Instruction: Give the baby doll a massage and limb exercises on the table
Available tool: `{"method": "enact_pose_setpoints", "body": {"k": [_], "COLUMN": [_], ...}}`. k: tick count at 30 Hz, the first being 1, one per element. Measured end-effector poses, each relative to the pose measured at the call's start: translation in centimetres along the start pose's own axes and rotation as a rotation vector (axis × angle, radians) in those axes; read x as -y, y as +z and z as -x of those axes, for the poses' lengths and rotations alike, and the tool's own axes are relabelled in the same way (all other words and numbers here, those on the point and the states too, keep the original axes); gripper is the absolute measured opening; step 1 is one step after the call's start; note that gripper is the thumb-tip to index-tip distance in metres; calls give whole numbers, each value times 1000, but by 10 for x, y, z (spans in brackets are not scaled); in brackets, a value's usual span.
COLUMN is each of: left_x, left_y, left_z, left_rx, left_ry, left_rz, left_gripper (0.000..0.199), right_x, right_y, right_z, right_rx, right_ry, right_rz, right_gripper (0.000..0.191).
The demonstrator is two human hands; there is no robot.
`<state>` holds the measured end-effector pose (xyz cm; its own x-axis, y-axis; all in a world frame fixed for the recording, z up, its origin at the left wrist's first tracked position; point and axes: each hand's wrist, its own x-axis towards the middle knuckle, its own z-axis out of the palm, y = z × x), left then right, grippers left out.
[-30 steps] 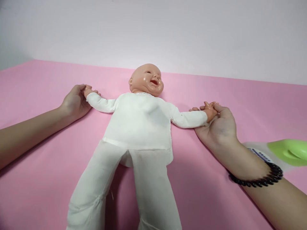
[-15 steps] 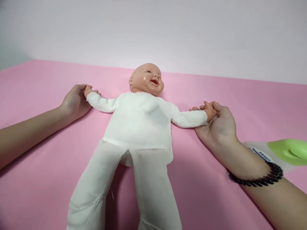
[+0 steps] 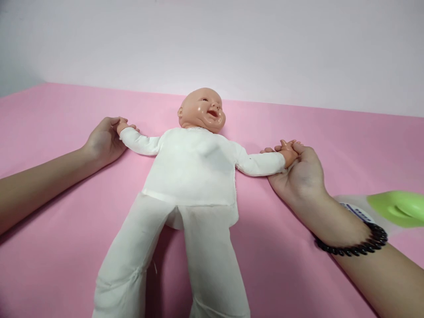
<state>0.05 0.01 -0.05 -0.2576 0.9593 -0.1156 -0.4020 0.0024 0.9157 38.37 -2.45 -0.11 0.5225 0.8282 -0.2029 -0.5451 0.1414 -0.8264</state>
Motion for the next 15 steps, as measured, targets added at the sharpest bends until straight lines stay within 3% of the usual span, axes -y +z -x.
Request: {"method": "enact_pose_setpoints", "body": {"k": [11, 15], "left_x": [1, 1], "left_y": [4, -4], "left_z": [4, -5], "left_rx": [-13, 34], "left_ry": [48, 25], "left_rz": [22, 2], "left_gripper": [24, 24], "right_x": [-1, -2], "right_y": [-1, -1], "right_z": [-1, -3], "right_rx": [13, 42], "right_ry": [-7, -4], "right_rz": [10, -41], "right_gripper": [29, 22]}}
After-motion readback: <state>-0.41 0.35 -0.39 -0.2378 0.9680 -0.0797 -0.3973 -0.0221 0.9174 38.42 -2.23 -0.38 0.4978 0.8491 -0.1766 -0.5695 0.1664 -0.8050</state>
